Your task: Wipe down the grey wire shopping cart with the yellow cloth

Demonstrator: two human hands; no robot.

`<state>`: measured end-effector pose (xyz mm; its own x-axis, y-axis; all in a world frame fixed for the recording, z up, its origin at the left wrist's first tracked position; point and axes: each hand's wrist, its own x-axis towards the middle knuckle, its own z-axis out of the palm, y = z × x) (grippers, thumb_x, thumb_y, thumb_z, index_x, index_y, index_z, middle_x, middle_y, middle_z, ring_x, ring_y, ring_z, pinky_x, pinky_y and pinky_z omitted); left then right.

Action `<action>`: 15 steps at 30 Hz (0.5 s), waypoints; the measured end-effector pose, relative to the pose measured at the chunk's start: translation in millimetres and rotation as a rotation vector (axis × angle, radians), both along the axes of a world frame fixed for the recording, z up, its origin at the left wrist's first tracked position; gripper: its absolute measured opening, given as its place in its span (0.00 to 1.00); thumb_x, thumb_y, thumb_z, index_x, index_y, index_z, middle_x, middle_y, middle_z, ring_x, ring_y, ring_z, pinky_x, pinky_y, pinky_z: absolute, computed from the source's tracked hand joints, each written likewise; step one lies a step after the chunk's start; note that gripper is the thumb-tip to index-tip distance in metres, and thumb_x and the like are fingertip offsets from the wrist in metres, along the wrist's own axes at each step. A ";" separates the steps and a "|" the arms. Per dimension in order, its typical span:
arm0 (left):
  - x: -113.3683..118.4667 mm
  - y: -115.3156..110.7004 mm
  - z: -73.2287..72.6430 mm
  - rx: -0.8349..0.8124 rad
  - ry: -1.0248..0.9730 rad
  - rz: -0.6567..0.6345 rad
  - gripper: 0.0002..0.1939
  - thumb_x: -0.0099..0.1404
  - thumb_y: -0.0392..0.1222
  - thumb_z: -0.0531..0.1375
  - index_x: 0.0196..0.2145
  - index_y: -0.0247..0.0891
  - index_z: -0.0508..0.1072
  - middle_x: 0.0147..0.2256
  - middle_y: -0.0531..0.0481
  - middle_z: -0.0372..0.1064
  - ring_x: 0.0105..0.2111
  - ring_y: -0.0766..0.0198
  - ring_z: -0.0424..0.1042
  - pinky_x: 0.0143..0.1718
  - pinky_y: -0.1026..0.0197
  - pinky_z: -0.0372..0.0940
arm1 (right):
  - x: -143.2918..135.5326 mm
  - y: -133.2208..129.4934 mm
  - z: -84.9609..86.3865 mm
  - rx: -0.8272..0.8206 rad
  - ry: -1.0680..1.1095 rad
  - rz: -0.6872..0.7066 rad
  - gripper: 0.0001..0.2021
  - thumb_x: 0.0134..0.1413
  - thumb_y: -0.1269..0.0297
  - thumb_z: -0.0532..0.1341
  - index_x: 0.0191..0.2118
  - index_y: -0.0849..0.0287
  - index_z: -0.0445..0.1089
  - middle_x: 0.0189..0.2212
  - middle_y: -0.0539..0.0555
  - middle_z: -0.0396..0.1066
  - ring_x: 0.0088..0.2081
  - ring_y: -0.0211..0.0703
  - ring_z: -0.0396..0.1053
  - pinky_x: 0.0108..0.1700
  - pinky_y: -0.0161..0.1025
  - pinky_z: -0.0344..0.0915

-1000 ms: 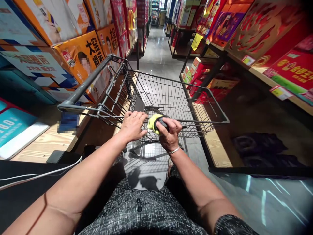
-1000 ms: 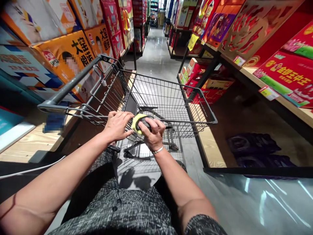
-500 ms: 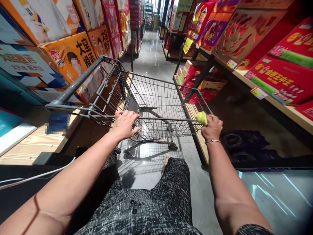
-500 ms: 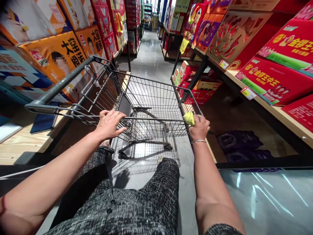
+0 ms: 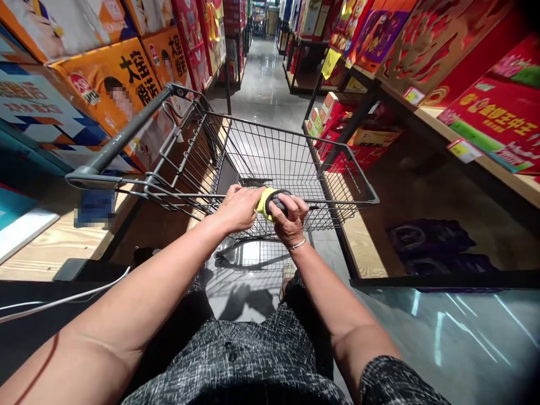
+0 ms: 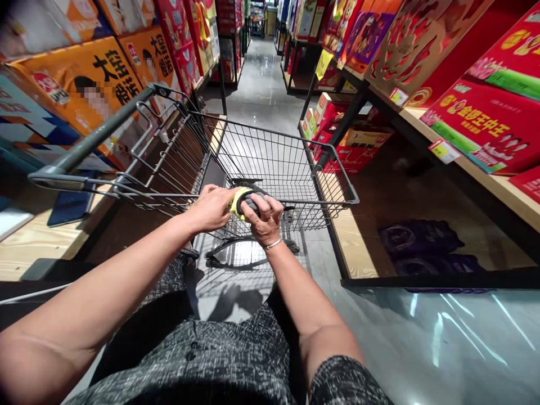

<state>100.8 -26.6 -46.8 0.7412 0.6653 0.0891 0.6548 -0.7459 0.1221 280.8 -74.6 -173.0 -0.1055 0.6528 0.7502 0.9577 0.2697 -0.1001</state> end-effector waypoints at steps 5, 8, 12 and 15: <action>-5.4 1.0 -7.9 0.074 0.023 -0.046 0.29 0.60 0.40 0.59 0.59 0.36 0.65 0.50 0.42 0.71 0.51 0.49 0.68 0.60 0.47 0.48 | 35.6 -7.5 -68.1 -0.236 -0.127 -0.003 0.16 0.60 0.64 0.62 0.49 0.32 0.74 0.51 0.50 0.69 0.56 0.50 0.55 0.60 0.52 0.53; -6.2 0.3 -11.5 0.088 0.024 -0.067 0.30 0.61 0.45 0.59 0.60 0.36 0.64 0.50 0.42 0.69 0.52 0.49 0.66 0.63 0.47 0.46 | 50.0 -22.1 -118.3 -0.487 -0.238 -0.001 0.17 0.59 0.66 0.63 0.49 0.34 0.75 0.53 0.49 0.70 0.55 0.50 0.57 0.56 0.51 0.56; -6.0 -0.7 -12.3 0.098 0.038 -0.063 0.31 0.62 0.47 0.59 0.60 0.33 0.63 0.51 0.41 0.67 0.53 0.48 0.64 0.65 0.48 0.44 | 62.7 -33.0 -148.9 -0.592 -0.291 0.023 0.14 0.55 0.68 0.66 0.43 0.38 0.78 0.51 0.46 0.73 0.52 0.49 0.59 0.50 0.46 0.58; -6.2 -1.6 -11.8 0.088 0.042 -0.060 0.31 0.62 0.47 0.58 0.61 0.32 0.63 0.51 0.40 0.67 0.52 0.48 0.64 0.64 0.47 0.46 | 75.1 -33.1 -134.1 -0.550 -0.280 0.023 0.13 0.57 0.66 0.65 0.44 0.37 0.78 0.50 0.47 0.73 0.51 0.49 0.58 0.50 0.47 0.58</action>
<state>94.6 -28.2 -58.6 0.7835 0.6109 0.1133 0.6121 -0.7903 0.0281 355.9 -107.8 -307.1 -0.2683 0.9315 0.2457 0.9623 0.2707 0.0244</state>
